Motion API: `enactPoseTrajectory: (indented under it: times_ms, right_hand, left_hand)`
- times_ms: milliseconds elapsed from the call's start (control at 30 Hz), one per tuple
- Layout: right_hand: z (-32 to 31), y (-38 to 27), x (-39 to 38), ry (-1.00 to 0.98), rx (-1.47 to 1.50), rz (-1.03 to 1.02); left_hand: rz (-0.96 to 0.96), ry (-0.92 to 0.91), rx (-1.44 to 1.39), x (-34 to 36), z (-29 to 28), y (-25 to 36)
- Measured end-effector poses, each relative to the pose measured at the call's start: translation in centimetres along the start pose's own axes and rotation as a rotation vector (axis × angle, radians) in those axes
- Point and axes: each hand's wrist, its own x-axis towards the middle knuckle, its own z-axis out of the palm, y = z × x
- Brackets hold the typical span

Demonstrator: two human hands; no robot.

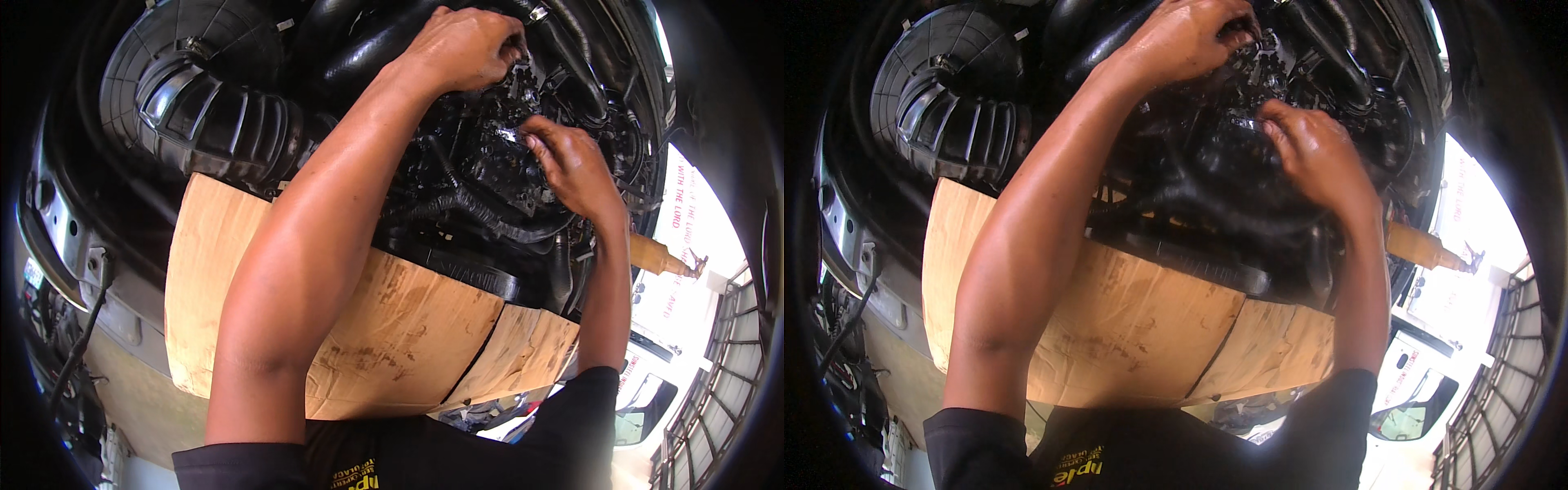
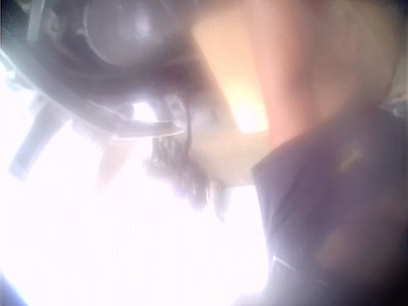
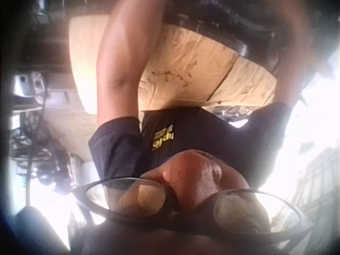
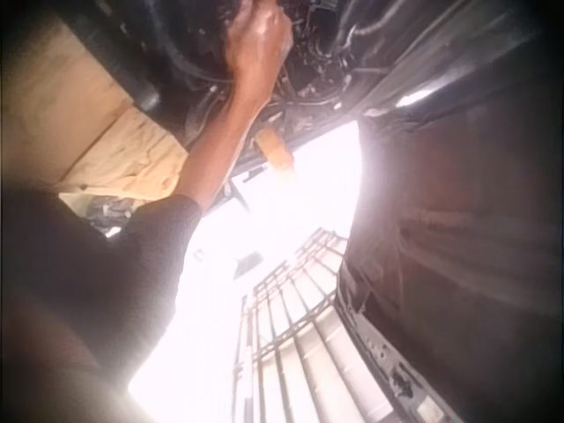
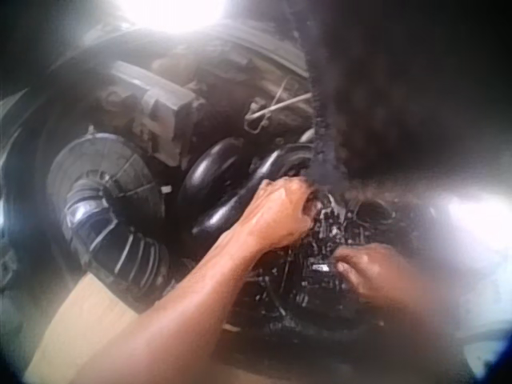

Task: The person works on a car engine with the hood open, using a wrench to loosen and tighten bolts on the engine block. The person repeatedly adjusts components and manipulates hoses and wires within the engine bay.

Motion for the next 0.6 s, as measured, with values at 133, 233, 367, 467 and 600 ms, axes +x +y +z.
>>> enactPoseTrajectory:
  times_ms: [133, 233, 367, 467, 600]
  right_hand:
    - [-0.1, 0.0, 0.9, -0.054, 0.039, -0.087]
    - [-0.1, 0.2, 1.4, -0.132, 0.238, -0.012]
    - [-0.5, -0.8, 1.5, -0.258, 0.263, 0.033]
    - [-0.4, 0.0, 2.0, -0.111, 0.106, 0.074]
    - [-0.7, -1.9, 0.4, -0.192, 0.028, -0.053]
  left_hand:
    - [-0.015, 0.110, -0.057, -0.5, -0.5, 0.5]
    - [-0.015, 0.082, -0.003, -0.2, 0.4, -0.2]
    - [0.032, 0.156, 0.087, -0.4, 2.0, -1.0]
    - [0.034, 0.140, 0.079, 0.0, 1.9, -1.0]
    - [0.020, 0.100, 0.092, -0.2, 1.7, -0.9]
